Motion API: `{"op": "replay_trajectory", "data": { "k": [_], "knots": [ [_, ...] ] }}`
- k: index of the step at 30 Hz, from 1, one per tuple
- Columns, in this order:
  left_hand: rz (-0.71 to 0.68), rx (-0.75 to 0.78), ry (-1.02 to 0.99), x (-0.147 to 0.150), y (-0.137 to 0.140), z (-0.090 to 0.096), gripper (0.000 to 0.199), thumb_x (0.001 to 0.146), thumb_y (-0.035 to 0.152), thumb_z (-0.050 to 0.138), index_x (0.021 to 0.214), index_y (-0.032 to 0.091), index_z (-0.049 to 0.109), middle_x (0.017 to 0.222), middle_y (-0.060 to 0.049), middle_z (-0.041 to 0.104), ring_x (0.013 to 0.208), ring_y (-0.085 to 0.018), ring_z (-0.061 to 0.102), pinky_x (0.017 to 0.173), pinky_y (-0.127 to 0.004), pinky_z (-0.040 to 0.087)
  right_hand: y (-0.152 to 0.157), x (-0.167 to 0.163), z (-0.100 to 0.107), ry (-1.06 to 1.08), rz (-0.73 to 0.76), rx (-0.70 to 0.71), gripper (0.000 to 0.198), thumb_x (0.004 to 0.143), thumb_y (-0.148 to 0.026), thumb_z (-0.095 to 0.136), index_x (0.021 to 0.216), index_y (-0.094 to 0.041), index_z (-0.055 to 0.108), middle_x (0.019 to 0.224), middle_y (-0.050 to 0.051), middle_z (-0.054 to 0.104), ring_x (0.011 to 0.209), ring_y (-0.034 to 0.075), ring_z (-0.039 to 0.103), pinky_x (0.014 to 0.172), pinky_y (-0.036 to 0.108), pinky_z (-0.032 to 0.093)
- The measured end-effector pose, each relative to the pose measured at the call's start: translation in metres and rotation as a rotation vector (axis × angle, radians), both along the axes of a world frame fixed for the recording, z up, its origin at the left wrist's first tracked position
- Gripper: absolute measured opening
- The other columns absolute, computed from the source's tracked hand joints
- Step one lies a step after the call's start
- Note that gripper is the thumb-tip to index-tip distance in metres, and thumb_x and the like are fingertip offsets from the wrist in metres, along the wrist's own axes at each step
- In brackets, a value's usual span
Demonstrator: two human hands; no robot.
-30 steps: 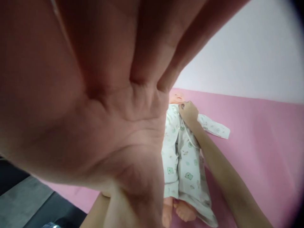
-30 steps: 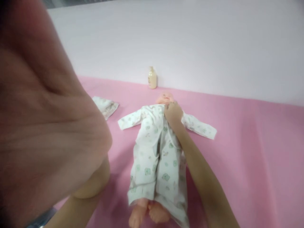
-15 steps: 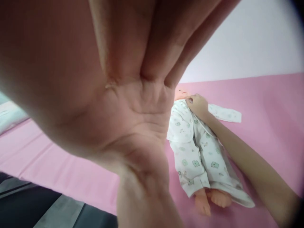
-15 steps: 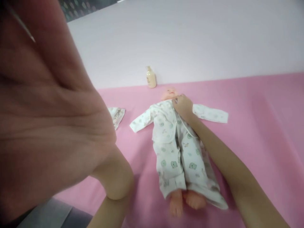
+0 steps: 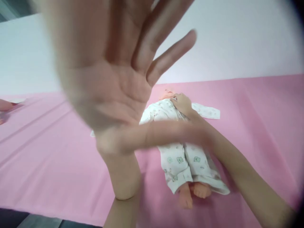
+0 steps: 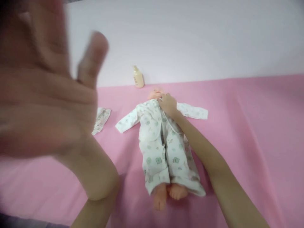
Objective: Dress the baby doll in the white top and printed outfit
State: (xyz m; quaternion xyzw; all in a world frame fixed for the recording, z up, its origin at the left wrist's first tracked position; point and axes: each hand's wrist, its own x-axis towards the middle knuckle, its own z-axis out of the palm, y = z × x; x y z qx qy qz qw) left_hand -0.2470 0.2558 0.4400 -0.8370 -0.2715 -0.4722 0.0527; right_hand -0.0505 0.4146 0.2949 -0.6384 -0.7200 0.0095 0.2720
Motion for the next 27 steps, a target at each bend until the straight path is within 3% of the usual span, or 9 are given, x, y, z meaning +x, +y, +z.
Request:
{"op": "replay_trajectory", "data": {
  "k": [2, 3, 4, 6, 9, 12, 18, 23, 27],
  "knots": [
    [-0.09, 0.101, 0.147, 0.018, 0.024, -0.004, 0.087, 0.073, 0.025, -0.014, 0.098, 0.014, 0.069, 0.148, 0.017, 0.012, 0.132, -0.03, 0.003, 0.081, -0.041, 0.035, 0.003, 0.0, -0.002, -0.004, -0.001, 0.012, 0.033, 0.094, -0.031, 0.041, 0.109, -0.012, 0.062, 0.105, 0.015, 0.063, 0.093, 0.025, 0.057, 0.08, 0.033, 0.043],
    [-0.096, 0.096, 0.154, 0.028, 0.042, -0.012, 0.072, 0.082, 0.027, -0.001, 0.104, 0.016, 0.067, 0.149, 0.008, 0.025, 0.135, -0.028, 0.017, 0.085, -0.038, 0.04, 0.005, 0.001, -0.003, 0.0, -0.004, 0.019, 0.031, 0.093, -0.029, 0.041, 0.107, -0.011, 0.063, 0.103, 0.015, 0.064, 0.093, 0.025, 0.058, 0.08, 0.033, 0.043],
    [-0.089, -0.019, -0.015, 0.039, 0.062, -0.024, 0.045, 0.09, 0.029, 0.025, 0.11, 0.018, 0.063, 0.14, -0.002, 0.045, 0.131, -0.024, 0.038, 0.089, -0.035, 0.045, 0.007, 0.002, -0.004, 0.016, -0.006, 0.03, 0.03, 0.093, -0.026, 0.041, 0.104, -0.01, 0.064, 0.101, 0.015, 0.064, 0.093, 0.025, 0.058, 0.08, 0.033, 0.043],
    [0.037, -0.223, -0.233, 0.06, 0.103, -0.058, 0.031, 0.087, 0.024, 0.05, 0.116, 0.017, 0.058, 0.112, -0.01, 0.066, 0.105, -0.019, 0.063, 0.086, -0.032, 0.052, 0.012, 0.004, -0.006, 0.12, -0.011, 0.068, 0.029, 0.091, -0.021, 0.039, 0.097, -0.009, 0.065, 0.098, 0.015, 0.065, 0.092, 0.025, 0.058, 0.082, 0.032, 0.042],
    [0.286, -0.46, -0.118, 0.083, 0.144, -0.112, 0.024, 0.089, 0.016, 0.043, 0.102, 0.013, 0.063, 0.102, -0.012, 0.066, 0.1, -0.021, 0.061, 0.095, -0.036, 0.047, 0.021, 0.007, -0.007, 0.51, -0.038, 0.171, 0.027, 0.088, -0.02, 0.04, 0.09, -0.009, 0.065, 0.092, 0.013, 0.067, 0.086, 0.021, 0.06, 0.082, 0.03, 0.044],
    [0.456, -0.529, 0.013, 0.092, 0.154, -0.14, 0.03, 0.089, 0.013, 0.038, 0.106, 0.009, 0.062, 0.104, -0.016, 0.06, 0.105, -0.024, 0.055, 0.095, -0.038, 0.044, 0.026, 0.007, -0.006, 0.944, -0.001, 0.214, 0.02, 0.082, -0.022, 0.048, 0.082, -0.01, 0.065, 0.083, 0.008, 0.067, 0.078, 0.016, 0.061, 0.075, 0.024, 0.046],
    [0.556, -0.612, 0.009, 0.087, 0.155, -0.138, 0.029, 0.09, 0.015, 0.036, 0.1, 0.012, 0.063, 0.102, -0.015, 0.059, 0.096, -0.023, 0.058, 0.086, -0.034, 0.046, 0.02, 0.006, 0.002, 1.201, 0.177, -0.219, 0.01, 0.073, -0.01, 0.053, 0.069, -0.012, 0.062, 0.05, -0.003, 0.052, 0.043, 0.009, 0.048, 0.045, 0.019, 0.04],
    [0.493, -0.577, -0.02, 0.084, 0.166, -0.142, 0.025, 0.088, 0.011, 0.04, 0.096, 0.014, 0.063, 0.1, -0.013, 0.062, 0.097, -0.022, 0.058, 0.087, -0.033, 0.044, 0.015, 0.005, 0.009, 1.226, 0.185, -0.292, 0.018, 0.074, -0.001, 0.046, 0.067, -0.012, 0.058, 0.048, -0.002, 0.051, 0.04, 0.008, 0.048, 0.041, 0.018, 0.041],
    [0.393, -0.597, -0.186, 0.083, 0.168, -0.144, 0.025, 0.088, 0.011, 0.04, 0.093, 0.015, 0.064, 0.099, -0.008, 0.068, 0.096, -0.019, 0.06, 0.09, -0.031, 0.044, 0.013, 0.0, 0.01, 1.241, 0.181, -0.31, 0.019, 0.079, -0.002, 0.044, 0.072, -0.012, 0.058, 0.044, -0.003, 0.05, 0.038, 0.009, 0.049, 0.039, 0.017, 0.04]
  ]
}}
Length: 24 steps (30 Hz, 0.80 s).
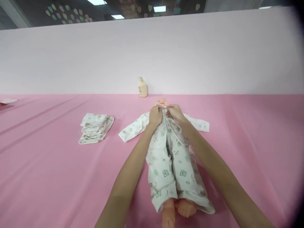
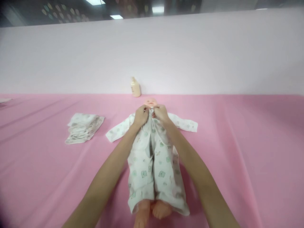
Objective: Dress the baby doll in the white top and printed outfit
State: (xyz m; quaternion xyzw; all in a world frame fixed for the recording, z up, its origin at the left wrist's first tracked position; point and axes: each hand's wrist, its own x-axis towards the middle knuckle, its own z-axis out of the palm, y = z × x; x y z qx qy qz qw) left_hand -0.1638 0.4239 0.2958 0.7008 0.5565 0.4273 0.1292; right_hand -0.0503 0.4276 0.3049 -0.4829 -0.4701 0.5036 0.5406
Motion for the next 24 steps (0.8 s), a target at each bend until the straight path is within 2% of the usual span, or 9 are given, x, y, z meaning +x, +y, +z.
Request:
{"op": "replay_trajectory", "data": {
  "k": [7, 13, 24],
  "knots": [
    [0.036, 0.067, -0.194, 0.0, -0.01, -0.002, 0.02, 0.084, 0.014, 0.051, 0.09, 0.016, 0.07, 0.092, -0.004, 0.072, 0.081, -0.015, 0.064, 0.082, -0.026, 0.047, -0.004, -0.006, -0.002, -0.019, 0.002, 0.011, 0.016, 0.08, -0.004, 0.049, 0.069, -0.01, 0.059, 0.04, -0.003, 0.049, 0.032, 0.007, 0.043, 0.035, 0.016, 0.035],
    [0.032, 0.086, -0.218, -0.001, -0.012, -0.005, 0.019, 0.082, 0.013, 0.054, 0.089, 0.016, 0.071, 0.09, -0.004, 0.073, 0.075, -0.014, 0.065, 0.078, -0.025, 0.048, -0.004, -0.007, -0.004, 0.003, -0.032, 0.031, 0.015, 0.079, -0.004, 0.049, 0.071, -0.01, 0.06, 0.04, -0.005, 0.048, 0.033, 0.007, 0.043, 0.034, 0.016, 0.033],
    [0.068, 0.052, -0.209, -0.001, -0.013, -0.004, 0.016, 0.082, 0.016, 0.054, 0.089, 0.015, 0.069, 0.091, -0.005, 0.073, 0.076, -0.014, 0.066, 0.077, -0.025, 0.049, -0.009, -0.007, -0.001, 0.02, -0.004, 0.009, 0.015, 0.077, -0.008, 0.055, 0.063, -0.011, 0.059, 0.039, -0.003, 0.048, 0.031, 0.006, 0.041, 0.033, 0.016, 0.032]
  ]
}}
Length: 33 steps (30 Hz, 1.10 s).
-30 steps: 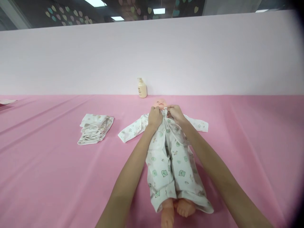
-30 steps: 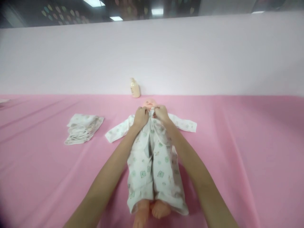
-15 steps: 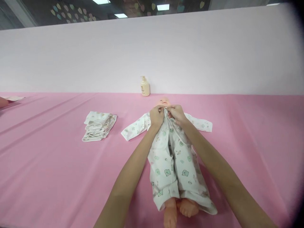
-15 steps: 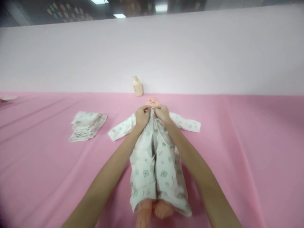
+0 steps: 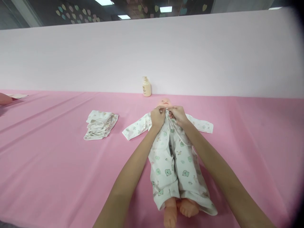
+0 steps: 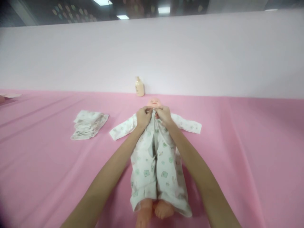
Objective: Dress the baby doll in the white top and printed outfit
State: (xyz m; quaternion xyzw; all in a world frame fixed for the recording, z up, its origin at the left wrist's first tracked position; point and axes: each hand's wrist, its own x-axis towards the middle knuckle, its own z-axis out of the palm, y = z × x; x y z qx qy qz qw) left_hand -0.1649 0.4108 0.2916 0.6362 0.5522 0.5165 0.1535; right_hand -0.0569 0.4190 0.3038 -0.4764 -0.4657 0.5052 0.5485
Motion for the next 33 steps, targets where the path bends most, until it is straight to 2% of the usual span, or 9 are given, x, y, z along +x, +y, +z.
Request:
{"op": "replay_trajectory", "data": {
  "k": [11, 14, 17, 20, 23, 26, 30, 33],
  "knots": [
    [0.019, -0.007, -0.008, 0.0, 0.001, -0.002, 0.019, 0.08, 0.014, 0.054, 0.093, 0.016, 0.067, 0.088, -0.004, 0.072, 0.075, -0.014, 0.066, 0.076, -0.025, 0.049, -0.001, 0.0, -0.002, -0.045, 0.018, 0.045, 0.009, 0.072, -0.002, 0.059, 0.071, -0.009, 0.063, 0.039, -0.005, 0.048, 0.032, 0.005, 0.041, 0.034, 0.015, 0.033],
    [0.023, -0.022, -0.004, 0.0, 0.001, -0.002, 0.019, 0.08, 0.014, 0.053, 0.093, 0.017, 0.067, 0.089, -0.004, 0.072, 0.075, -0.014, 0.066, 0.076, -0.025, 0.049, -0.002, 0.001, -0.001, -0.04, 0.018, 0.049, 0.008, 0.074, -0.005, 0.059, 0.068, -0.01, 0.063, 0.04, -0.005, 0.048, 0.032, 0.006, 0.041, 0.033, 0.015, 0.034],
    [0.029, -0.024, -0.009, -0.001, 0.0, -0.002, 0.02, 0.08, 0.014, 0.054, 0.095, 0.017, 0.067, 0.089, -0.003, 0.072, 0.074, -0.014, 0.066, 0.076, -0.024, 0.048, -0.002, 0.002, 0.002, -0.007, 0.021, 0.027, 0.016, 0.077, -0.008, 0.056, 0.062, -0.009, 0.062, 0.043, -0.002, 0.05, 0.034, 0.006, 0.044, 0.032, 0.016, 0.033],
    [0.043, -0.035, -0.01, -0.002, -0.002, -0.001, 0.021, 0.079, 0.015, 0.055, 0.096, 0.019, 0.067, 0.088, -0.001, 0.073, 0.074, -0.013, 0.066, 0.076, -0.024, 0.048, -0.002, 0.005, 0.003, 0.015, 0.062, 0.008, 0.018, 0.077, -0.005, 0.054, 0.061, -0.009, 0.061, 0.048, -0.001, 0.053, 0.037, 0.006, 0.045, 0.032, 0.015, 0.034],
    [0.061, -0.046, -0.015, -0.003, -0.003, 0.0, 0.021, 0.078, 0.018, 0.057, 0.095, 0.021, 0.067, 0.087, 0.0, 0.073, 0.074, -0.014, 0.066, 0.075, -0.024, 0.048, -0.001, 0.008, 0.002, -0.001, 0.115, 0.018, 0.011, 0.075, -0.003, 0.058, 0.067, -0.008, 0.063, 0.05, -0.002, 0.055, 0.038, 0.005, 0.046, 0.034, 0.013, 0.037],
    [0.063, -0.045, -0.02, -0.003, -0.004, 0.002, 0.022, 0.076, 0.017, 0.057, 0.095, 0.021, 0.067, 0.085, -0.001, 0.073, 0.078, -0.015, 0.068, 0.073, -0.024, 0.048, -0.001, 0.007, -0.001, -0.038, 0.087, 0.032, 0.004, 0.075, -0.006, 0.062, 0.072, -0.008, 0.064, 0.047, -0.003, 0.054, 0.037, 0.005, 0.046, 0.035, 0.013, 0.038],
    [0.073, -0.046, 0.01, -0.003, -0.006, 0.005, 0.023, 0.075, 0.015, 0.055, 0.094, 0.021, 0.068, 0.084, -0.001, 0.073, 0.08, -0.017, 0.068, 0.073, -0.025, 0.047, -0.001, 0.005, -0.004, -0.066, 0.048, 0.056, 0.005, 0.073, -0.005, 0.062, 0.069, -0.008, 0.064, 0.046, -0.002, 0.055, 0.037, 0.005, 0.047, 0.035, 0.013, 0.039],
    [0.097, -0.053, 0.047, -0.002, -0.008, 0.007, 0.02, 0.078, 0.021, 0.057, 0.095, 0.023, 0.067, 0.086, -0.002, 0.073, 0.082, -0.019, 0.067, 0.074, -0.027, 0.047, 0.001, 0.005, -0.007, -0.085, 0.032, 0.076, 0.006, 0.073, -0.007, 0.062, 0.067, -0.009, 0.065, 0.045, -0.002, 0.055, 0.037, 0.006, 0.047, 0.035, 0.014, 0.038]
  ]
}}
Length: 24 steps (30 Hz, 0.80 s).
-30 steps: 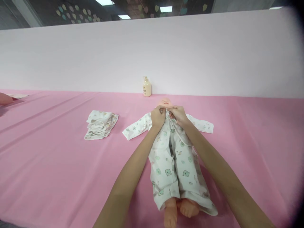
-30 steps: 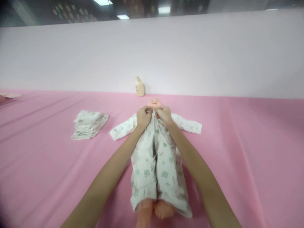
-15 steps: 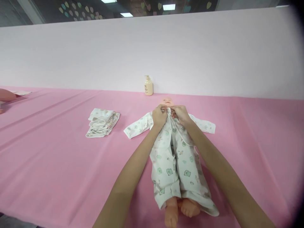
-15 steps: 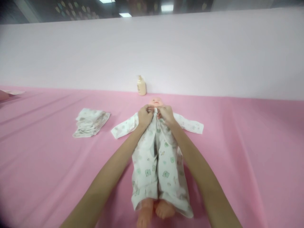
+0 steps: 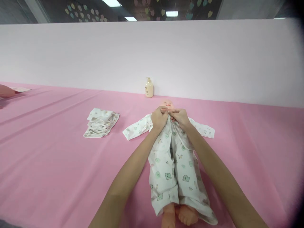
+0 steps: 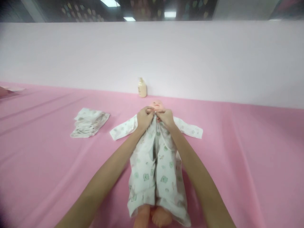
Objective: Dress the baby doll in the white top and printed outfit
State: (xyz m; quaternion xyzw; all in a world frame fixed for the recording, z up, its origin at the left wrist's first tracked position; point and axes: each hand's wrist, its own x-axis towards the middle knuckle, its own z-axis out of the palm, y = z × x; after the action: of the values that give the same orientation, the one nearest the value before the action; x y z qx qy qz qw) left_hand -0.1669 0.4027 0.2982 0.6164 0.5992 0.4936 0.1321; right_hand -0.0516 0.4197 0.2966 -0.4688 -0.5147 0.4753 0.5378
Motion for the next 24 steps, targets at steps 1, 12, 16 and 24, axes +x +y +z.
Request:
{"op": "replay_trajectory", "data": {
  "k": [1, 12, 16, 24],
  "knots": [
    [0.008, -0.004, 0.016, 0.0, -0.001, 0.001, 0.02, 0.078, 0.024, 0.057, 0.095, 0.023, 0.067, 0.086, -0.002, 0.073, 0.083, -0.019, 0.067, 0.075, -0.028, 0.047, 0.001, 0.0, -0.001, -0.013, -0.001, 0.005, 0.006, 0.072, -0.008, 0.062, 0.067, -0.009, 0.065, 0.044, -0.002, 0.054, 0.036, 0.006, 0.046, 0.034, 0.014, 0.037],
    [-0.015, -0.028, -0.072, -0.003, 0.008, -0.005, 0.028, 0.074, 0.02, 0.058, 0.101, 0.022, 0.062, 0.075, 0.001, 0.071, 0.078, -0.016, 0.066, 0.074, -0.026, 0.047, 0.004, 0.0, -0.006, -0.102, 0.001, 0.048, 0.008, 0.068, -0.012, 0.062, 0.06, -0.012, 0.062, 0.038, -0.004, 0.05, 0.032, 0.006, 0.041, 0.032, 0.015, 0.032],
    [-0.024, -0.043, -0.133, -0.008, 0.014, -0.011, 0.028, 0.072, 0.023, 0.06, 0.1, 0.021, 0.061, 0.073, 0.001, 0.07, 0.074, -0.016, 0.066, 0.07, -0.026, 0.047, 0.003, -0.001, -0.003, -0.084, -0.013, 0.006, 0.013, 0.07, -0.011, 0.058, 0.057, -0.012, 0.06, 0.038, -0.004, 0.048, 0.031, 0.005, 0.039, 0.032, 0.014, 0.029],
    [-0.131, -0.044, 0.156, -0.017, 0.007, 0.006, 0.023, 0.073, 0.013, 0.054, 0.092, 0.019, 0.065, 0.073, -0.003, 0.07, 0.071, -0.017, 0.064, 0.069, -0.025, 0.047, 0.005, 0.001, -0.005, -0.168, -0.014, 0.034, 0.009, 0.072, -0.014, 0.059, 0.069, -0.012, 0.067, 0.04, -0.004, 0.05, 0.034, 0.007, 0.041, 0.038, 0.018, 0.033]
  ]
}}
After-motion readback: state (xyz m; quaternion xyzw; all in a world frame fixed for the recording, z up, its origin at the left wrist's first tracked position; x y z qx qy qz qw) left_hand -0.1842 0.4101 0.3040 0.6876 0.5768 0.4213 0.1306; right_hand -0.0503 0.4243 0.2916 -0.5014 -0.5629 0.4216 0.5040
